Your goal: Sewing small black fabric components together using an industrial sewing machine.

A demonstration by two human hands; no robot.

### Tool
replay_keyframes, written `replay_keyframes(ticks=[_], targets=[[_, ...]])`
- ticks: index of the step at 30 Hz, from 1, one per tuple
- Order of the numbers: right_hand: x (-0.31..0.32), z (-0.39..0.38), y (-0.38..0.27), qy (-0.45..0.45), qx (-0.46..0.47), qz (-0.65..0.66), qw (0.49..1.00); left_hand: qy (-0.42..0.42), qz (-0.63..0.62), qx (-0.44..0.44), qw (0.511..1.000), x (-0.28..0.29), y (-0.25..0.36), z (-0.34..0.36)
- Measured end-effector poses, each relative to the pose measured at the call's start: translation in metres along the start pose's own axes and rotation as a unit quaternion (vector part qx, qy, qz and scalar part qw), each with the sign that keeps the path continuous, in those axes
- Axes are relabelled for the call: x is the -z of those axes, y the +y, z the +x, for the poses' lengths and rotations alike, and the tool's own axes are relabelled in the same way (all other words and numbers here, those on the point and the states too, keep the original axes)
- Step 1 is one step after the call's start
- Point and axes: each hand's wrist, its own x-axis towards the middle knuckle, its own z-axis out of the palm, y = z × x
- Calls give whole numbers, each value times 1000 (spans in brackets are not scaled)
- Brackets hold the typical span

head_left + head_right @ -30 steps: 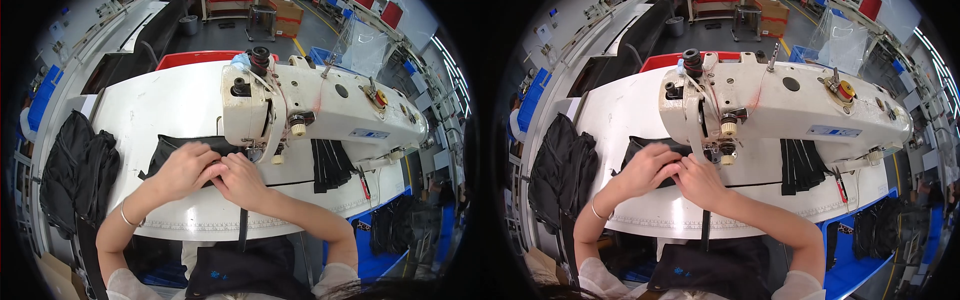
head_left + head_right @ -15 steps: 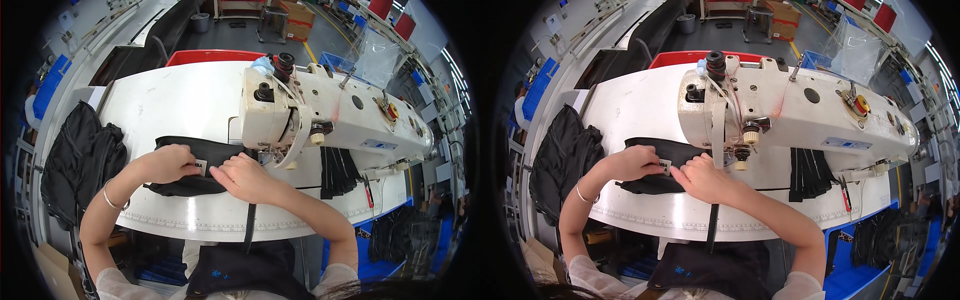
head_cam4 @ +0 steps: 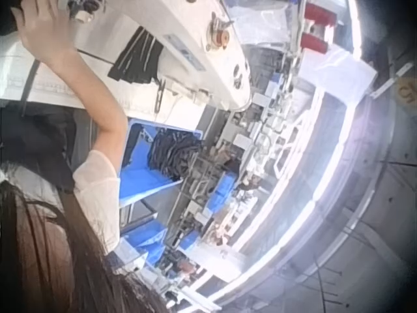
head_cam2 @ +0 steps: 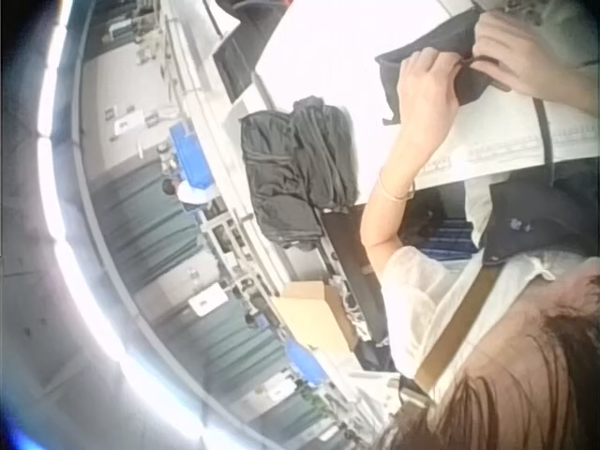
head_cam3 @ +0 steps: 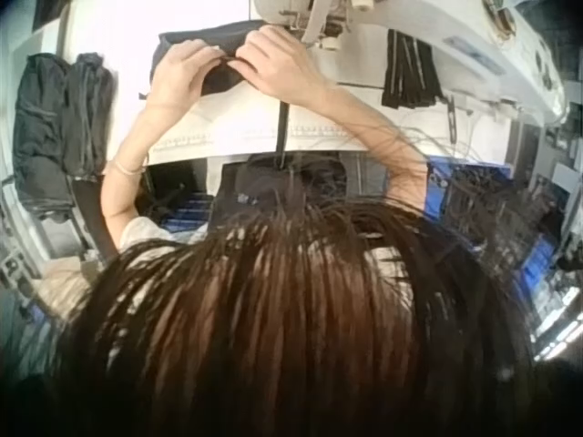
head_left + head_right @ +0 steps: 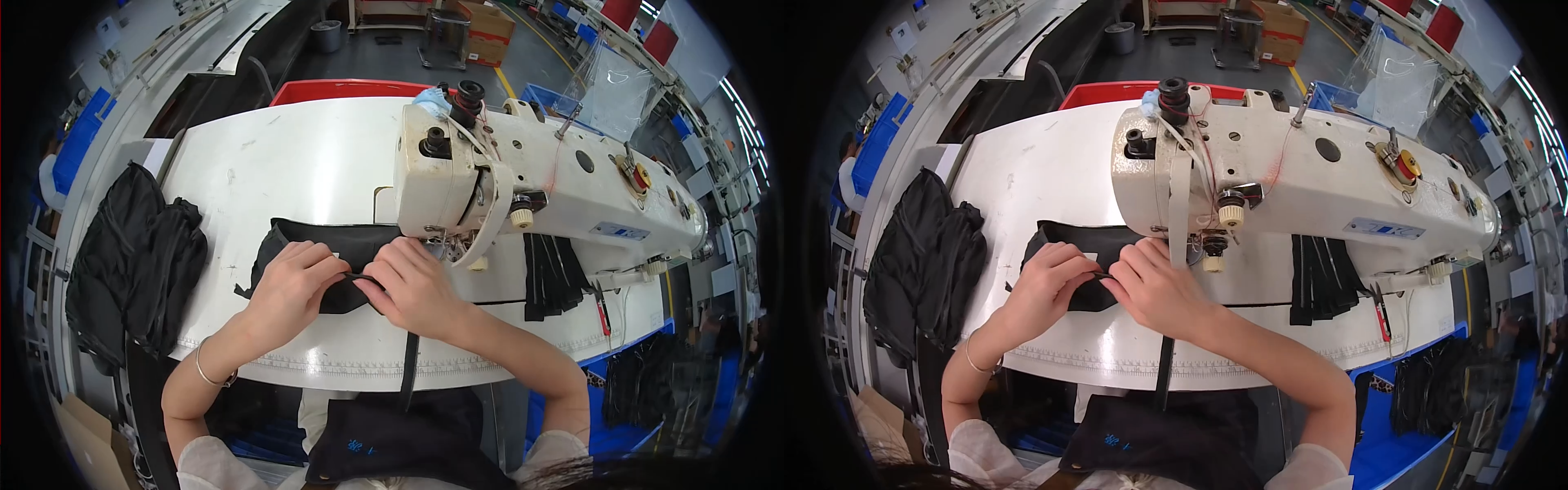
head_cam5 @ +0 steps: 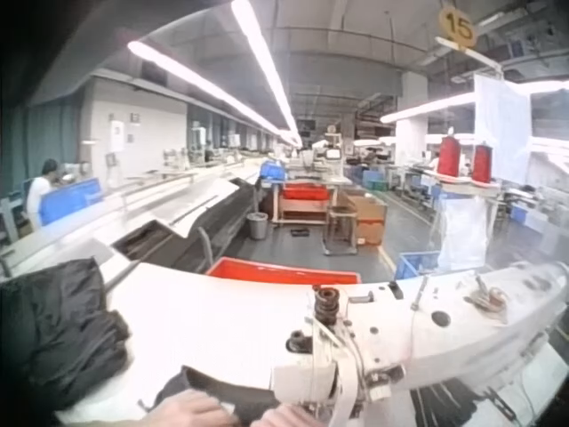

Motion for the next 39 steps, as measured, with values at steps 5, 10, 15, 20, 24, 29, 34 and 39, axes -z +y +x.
replay_keyframes(ticks=[5,10,15,20,24,29,34,39], targets=[[6,-29,-13,16,113,-275,955,125,88,-100,983,-19,11,-8],[-31,-48,-15,-114,-58,-99,987,108,55,-113,986,-25,37,13],[-35,-41,-16,-306,-53,70,948,59,215,-60,973,-67,22,22],[47,-85,-64,-381,91,-57,918,117,185,-142,965,-83,12,25],[32,-97,-45,-236,82,-84,965,65,23,-90,993,-94,-8,41],[20,-69,19,-119,60,-109,985,59,-139,-40,988,-88,-22,39],[13,-64,49,-92,32,-122,988,-28,-159,49,986,-75,-18,32],[9,-86,49,-251,134,-311,907,48,-6,-88,995,-76,-15,35]])
